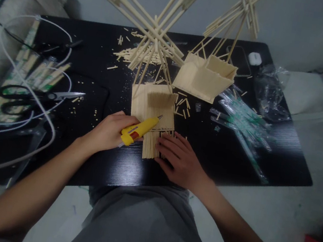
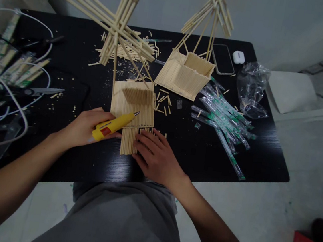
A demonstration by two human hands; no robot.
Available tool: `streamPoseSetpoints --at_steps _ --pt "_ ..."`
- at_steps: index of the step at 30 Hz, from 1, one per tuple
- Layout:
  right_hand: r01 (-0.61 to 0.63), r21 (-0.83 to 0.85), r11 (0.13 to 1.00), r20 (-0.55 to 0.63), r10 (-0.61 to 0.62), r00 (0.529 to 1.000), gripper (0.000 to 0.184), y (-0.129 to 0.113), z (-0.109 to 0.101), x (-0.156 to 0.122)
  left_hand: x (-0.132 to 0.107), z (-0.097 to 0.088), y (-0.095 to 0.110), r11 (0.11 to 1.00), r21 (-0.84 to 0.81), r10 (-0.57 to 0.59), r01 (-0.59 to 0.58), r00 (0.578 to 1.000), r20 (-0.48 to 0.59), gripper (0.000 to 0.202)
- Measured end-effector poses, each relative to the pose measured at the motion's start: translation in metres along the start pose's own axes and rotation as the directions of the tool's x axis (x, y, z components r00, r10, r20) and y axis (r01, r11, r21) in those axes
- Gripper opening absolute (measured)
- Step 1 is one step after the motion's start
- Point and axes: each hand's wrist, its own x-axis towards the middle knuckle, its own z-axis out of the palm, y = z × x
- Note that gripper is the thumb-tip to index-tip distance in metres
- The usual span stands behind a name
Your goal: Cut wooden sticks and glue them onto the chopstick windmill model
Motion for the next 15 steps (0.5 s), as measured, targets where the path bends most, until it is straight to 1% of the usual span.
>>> streamPoseSetpoints --at_steps 6,9,15 --pt "-0.005 0.002 1.000 0.011 0.005 1.000 0.027 -0.0003 -0.0004 0.0005 0.0011 -0.0010 0.0018 0.999 0.005 0.041 -0.040 0.999 -0.024 0.028" --pt "0.002 -0.013 1.000 0.003 -0.002 1.000 0.023 -0.0005 -0.0008 0.0010 0.0017 -0.0005 0.0017 0.999 0.006 0.048 -0.048 0.999 -0.025 0.027" --pt "-0.008 0.002 1.000 0.013 0.008 1.000 0.025 -0.0006 -0.0010 0.0013 0.0021 0.0003 0.0020 0.998 0.018 0.055 -0.055 0.998 -0.029 0.027"
